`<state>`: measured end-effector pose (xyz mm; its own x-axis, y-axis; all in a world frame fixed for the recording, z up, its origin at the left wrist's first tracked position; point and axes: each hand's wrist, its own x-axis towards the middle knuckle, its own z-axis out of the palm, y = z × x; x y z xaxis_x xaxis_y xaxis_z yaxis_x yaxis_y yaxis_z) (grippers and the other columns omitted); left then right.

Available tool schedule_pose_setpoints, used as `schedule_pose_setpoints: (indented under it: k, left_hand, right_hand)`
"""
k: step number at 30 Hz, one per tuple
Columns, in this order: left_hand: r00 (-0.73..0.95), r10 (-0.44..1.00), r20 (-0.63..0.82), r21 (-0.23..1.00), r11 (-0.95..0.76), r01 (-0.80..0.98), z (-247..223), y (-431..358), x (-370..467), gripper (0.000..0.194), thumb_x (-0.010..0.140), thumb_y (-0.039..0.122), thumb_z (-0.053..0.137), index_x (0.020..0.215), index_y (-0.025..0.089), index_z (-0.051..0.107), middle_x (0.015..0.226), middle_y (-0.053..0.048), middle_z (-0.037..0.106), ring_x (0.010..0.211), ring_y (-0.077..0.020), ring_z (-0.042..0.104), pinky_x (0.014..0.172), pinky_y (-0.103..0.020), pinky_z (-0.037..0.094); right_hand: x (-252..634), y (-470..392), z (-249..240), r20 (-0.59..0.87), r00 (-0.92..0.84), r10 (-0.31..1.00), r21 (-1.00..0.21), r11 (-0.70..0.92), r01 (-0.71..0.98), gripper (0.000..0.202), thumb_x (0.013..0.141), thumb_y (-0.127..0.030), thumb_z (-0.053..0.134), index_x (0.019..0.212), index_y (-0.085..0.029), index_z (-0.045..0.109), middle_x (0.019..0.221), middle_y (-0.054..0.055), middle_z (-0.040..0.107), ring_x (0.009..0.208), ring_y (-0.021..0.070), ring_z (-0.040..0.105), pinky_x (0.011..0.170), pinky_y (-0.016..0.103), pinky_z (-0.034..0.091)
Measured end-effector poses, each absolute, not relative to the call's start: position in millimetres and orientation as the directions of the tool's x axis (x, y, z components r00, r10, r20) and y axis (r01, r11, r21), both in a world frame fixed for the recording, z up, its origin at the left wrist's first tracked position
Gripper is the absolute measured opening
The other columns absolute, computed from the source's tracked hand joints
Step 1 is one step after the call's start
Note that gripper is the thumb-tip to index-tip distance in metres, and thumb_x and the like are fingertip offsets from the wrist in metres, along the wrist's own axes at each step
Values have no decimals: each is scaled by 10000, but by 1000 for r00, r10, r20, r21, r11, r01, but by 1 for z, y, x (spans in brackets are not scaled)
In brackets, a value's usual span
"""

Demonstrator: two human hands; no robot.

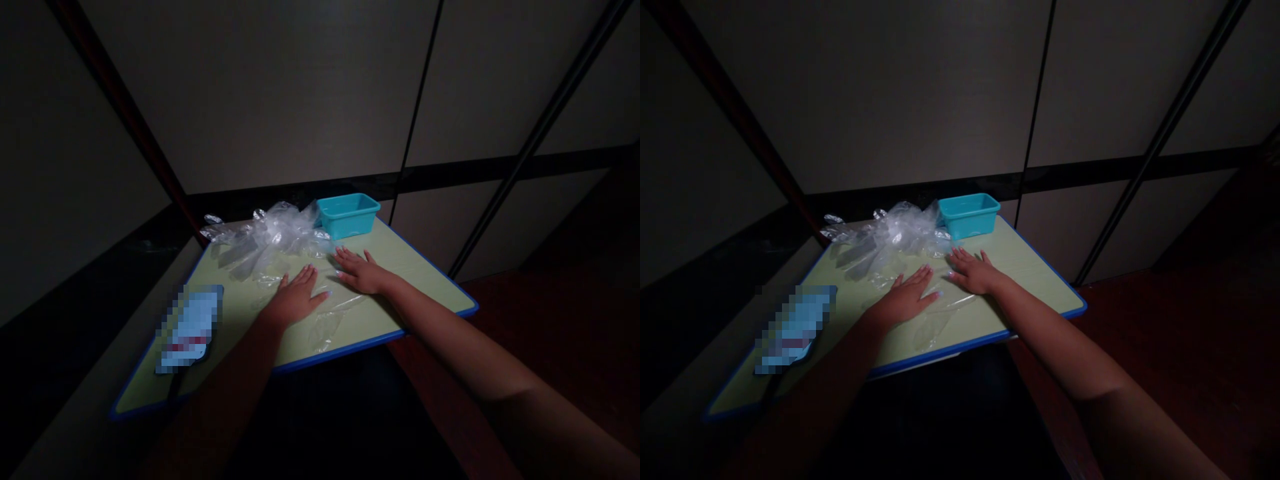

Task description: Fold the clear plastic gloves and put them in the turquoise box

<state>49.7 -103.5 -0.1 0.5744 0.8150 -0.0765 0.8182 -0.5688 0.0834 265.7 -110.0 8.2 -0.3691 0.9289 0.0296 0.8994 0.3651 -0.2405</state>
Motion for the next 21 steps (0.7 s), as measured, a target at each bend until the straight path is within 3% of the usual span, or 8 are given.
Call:
schedule_pose_setpoints:
  k: [9,21]
  left_hand:
    - [586,808,-64,72,-581,810,-5,-101,48,725,881,613,201,1459,182,131,1524,-68,93,1399,-225,47,1096,-506,78]
    - [567,820,-84,86,-561,824,-3,-102,49,716,885,605,206,1457,181,130,1525,-66,48,1401,-214,38,1092,-514,81]
  right_hand:
    - [252,-113,7,4,-542,840,-287,521,804,558,930,-490,250,1446,-288,190,1490,34,221,1375,250,159,1056,594,8]
    - [268,-108,7,-60,-385,921,-190,369,910,568,934,-486,213,1455,-263,168,1499,42,188,1383,250,119,1054,609,46]
